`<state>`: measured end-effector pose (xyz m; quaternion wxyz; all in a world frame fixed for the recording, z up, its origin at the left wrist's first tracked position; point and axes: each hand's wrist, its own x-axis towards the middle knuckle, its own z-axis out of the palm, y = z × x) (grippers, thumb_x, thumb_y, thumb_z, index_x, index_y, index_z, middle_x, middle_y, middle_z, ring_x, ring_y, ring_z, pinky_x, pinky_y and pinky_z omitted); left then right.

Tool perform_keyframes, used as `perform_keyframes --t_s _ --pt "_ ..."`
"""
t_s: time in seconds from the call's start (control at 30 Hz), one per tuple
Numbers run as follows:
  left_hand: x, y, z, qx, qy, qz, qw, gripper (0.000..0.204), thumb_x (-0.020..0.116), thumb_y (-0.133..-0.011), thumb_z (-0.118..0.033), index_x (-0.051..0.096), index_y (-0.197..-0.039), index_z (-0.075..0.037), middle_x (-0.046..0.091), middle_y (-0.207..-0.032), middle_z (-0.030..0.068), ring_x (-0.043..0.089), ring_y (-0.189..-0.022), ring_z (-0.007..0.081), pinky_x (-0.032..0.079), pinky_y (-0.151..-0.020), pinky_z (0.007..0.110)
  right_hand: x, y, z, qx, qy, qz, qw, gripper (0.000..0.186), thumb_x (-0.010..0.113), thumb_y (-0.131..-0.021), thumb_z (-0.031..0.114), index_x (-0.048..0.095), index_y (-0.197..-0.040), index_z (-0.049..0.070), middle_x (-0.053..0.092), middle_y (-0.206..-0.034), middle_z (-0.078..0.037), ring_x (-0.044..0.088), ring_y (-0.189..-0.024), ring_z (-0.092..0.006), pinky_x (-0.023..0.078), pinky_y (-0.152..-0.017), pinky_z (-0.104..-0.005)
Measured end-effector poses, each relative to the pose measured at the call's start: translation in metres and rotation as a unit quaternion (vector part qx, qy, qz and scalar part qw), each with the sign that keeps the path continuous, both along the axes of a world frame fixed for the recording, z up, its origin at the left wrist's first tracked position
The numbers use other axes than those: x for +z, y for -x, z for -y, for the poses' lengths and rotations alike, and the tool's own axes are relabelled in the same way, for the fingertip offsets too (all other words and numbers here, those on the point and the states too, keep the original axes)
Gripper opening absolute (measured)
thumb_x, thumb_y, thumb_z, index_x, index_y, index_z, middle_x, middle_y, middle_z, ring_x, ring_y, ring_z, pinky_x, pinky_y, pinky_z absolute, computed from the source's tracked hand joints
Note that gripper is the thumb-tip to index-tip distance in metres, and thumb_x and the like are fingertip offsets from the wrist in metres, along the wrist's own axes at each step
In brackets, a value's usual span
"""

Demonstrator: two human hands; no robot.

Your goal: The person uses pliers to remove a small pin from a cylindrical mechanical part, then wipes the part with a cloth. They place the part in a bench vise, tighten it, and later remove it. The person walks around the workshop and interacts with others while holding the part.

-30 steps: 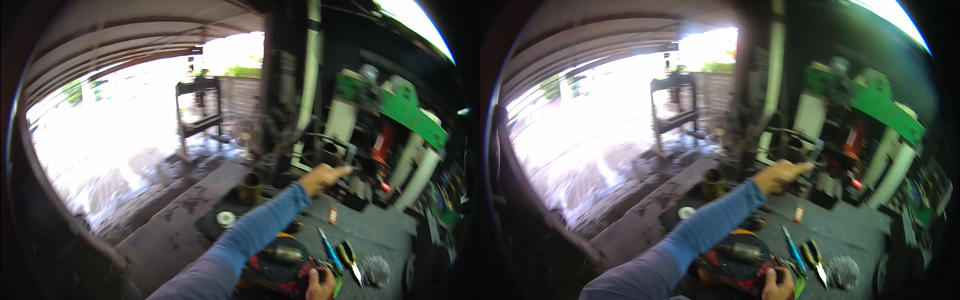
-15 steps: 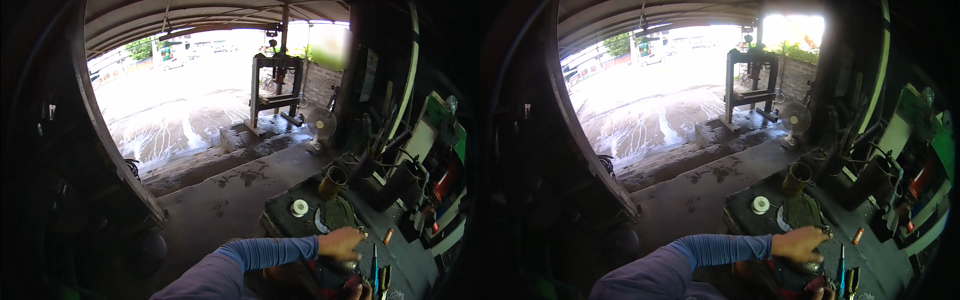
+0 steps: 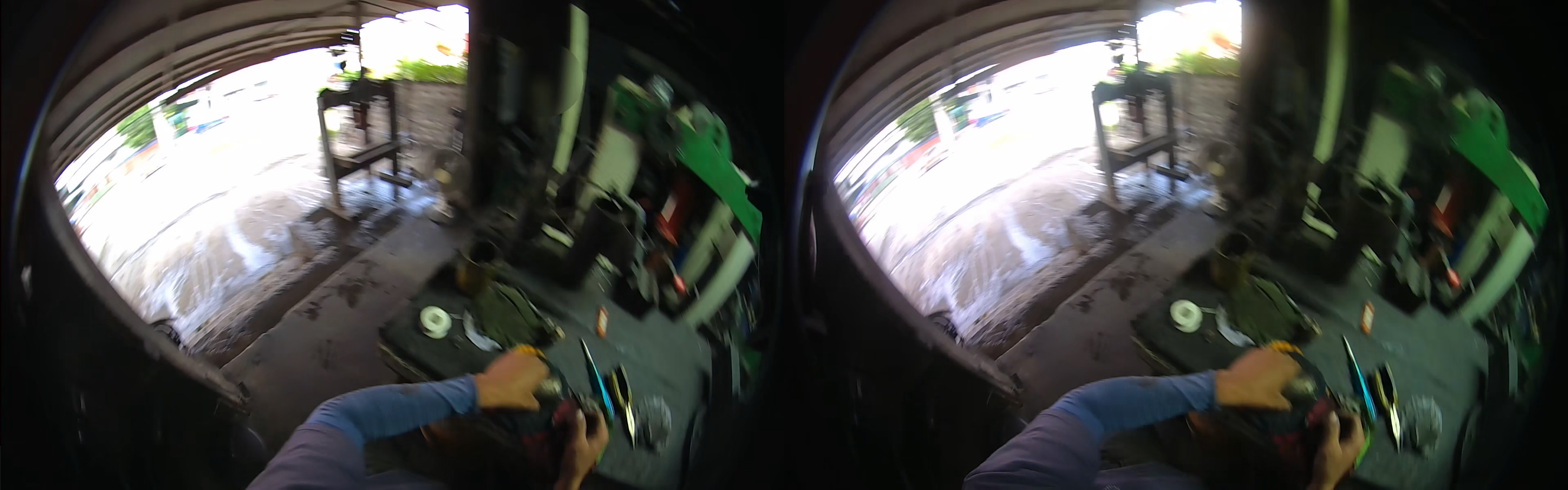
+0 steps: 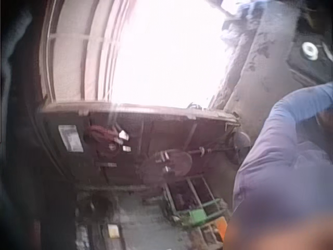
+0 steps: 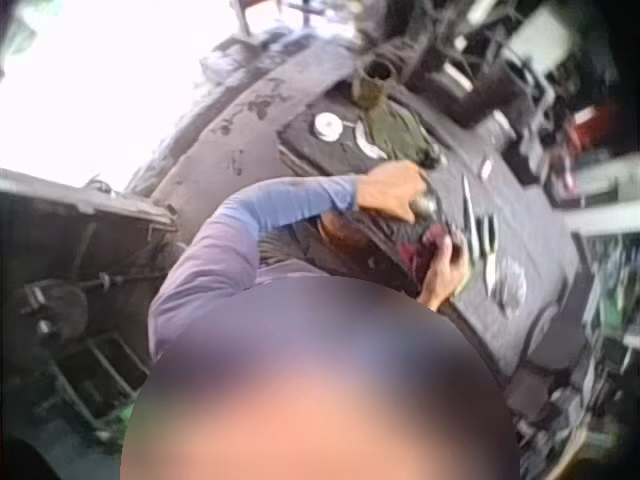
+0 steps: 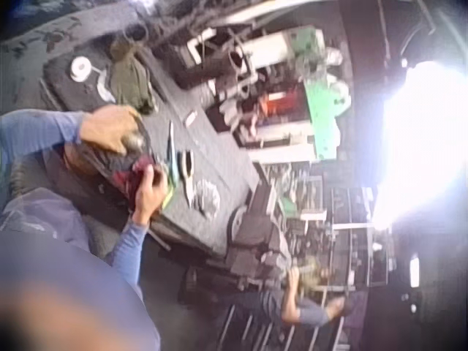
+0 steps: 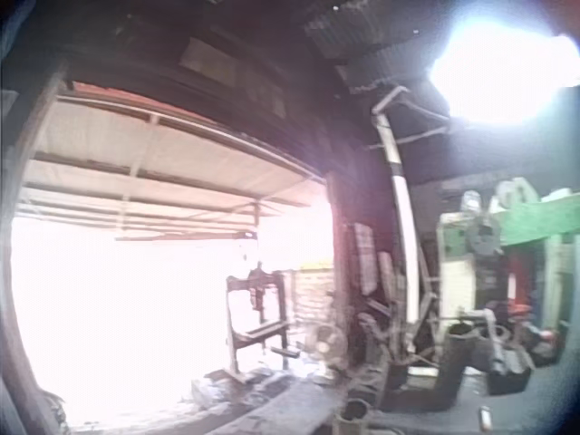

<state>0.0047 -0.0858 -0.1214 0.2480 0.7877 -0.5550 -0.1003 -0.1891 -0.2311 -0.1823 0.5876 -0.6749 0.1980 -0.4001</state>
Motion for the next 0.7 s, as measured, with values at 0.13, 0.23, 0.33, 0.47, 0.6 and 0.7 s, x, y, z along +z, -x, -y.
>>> perform_keyframes --t_s 0.13,0.23,0.33,0.47,0.6,0.7 --pt "-0.004 0.012 -0.022 0.067 0.259 -0.050 0.962 0.070 0.095 -0.071 -0.033 0.068 -0.127 -0.001 0.073 -0.118 0.0188 0.073 -0.108 0.0327 0.057 -0.095 0.040 0.010 0.007 -0.002 -0.017 0.025 -0.051 0.998 0.013 0.070 -0.100 0.012 0.068 -0.097 0.000 0.066 -0.086 -0.002 0.060 -0.076 -0.0094 0.050 -0.072 -0.0265" --pt "-0.006 0.034 -0.028 0.075 0.353 -0.229 0.904 0.068 0.098 -0.071 -0.011 0.062 -0.126 0.002 0.073 -0.109 0.0108 0.070 -0.101 0.0158 0.057 -0.095 0.034 0.014 0.010 -0.004 -0.005 -0.007 -0.064 0.998 0.012 0.073 -0.099 0.012 0.068 -0.097 0.000 0.066 -0.086 0.000 0.059 -0.078 -0.0070 0.049 -0.072 -0.0249" --pt "-0.006 0.047 -0.026 0.073 0.397 -0.215 0.889 0.063 0.096 -0.072 -0.007 0.061 -0.124 -0.001 0.070 -0.106 0.0064 0.067 -0.095 0.0122 0.056 -0.092 0.030 0.016 0.009 -0.005 0.015 -0.060 -0.047 0.997 0.010 0.073 -0.098 0.009 0.068 -0.099 0.000 0.067 -0.088 0.001 0.059 -0.081 -0.0055 0.048 -0.074 -0.0231" --pt "-0.012 0.055 -0.023 0.079 0.351 -0.264 0.895 0.057 0.094 -0.074 -0.004 0.062 -0.121 -0.003 0.067 -0.110 0.0058 0.065 -0.100 0.0117 0.054 -0.092 0.028 0.014 0.009 -0.004 0.019 -0.042 -0.041 0.998 0.009 0.072 -0.098 0.007 0.067 -0.099 -0.001 0.067 -0.088 0.000 0.060 -0.081 -0.0065 0.049 -0.075 -0.0238" --pt "-0.021 0.056 -0.013 0.069 0.370 -0.198 0.905 0.052 0.090 -0.073 0.000 0.063 -0.117 -0.002 0.067 -0.109 0.0065 0.064 -0.100 0.0123 0.053 -0.091 0.029 0.014 0.010 -0.004 0.020 -0.046 -0.041 0.998 0.008 0.071 -0.099 0.007 0.067 -0.099 -0.001 0.067 -0.089 0.000 0.061 -0.083 -0.0069 0.050 -0.076 -0.0244" --pt "-0.024 0.057 -0.005 0.060 0.374 -0.180 0.908 0.051 0.088 -0.071 0.001 0.063 -0.116 -0.002 0.067 -0.109 0.0075 0.065 -0.098 0.0130 0.054 -0.089 0.029 0.019 0.011 -0.006 0.018 -0.038 -0.056 0.998 0.011 0.072 -0.097 0.008 0.068 -0.103 0.000 0.066 -0.090 -0.001 0.061 -0.083 -0.0079 0.050 -0.076 -0.0252"
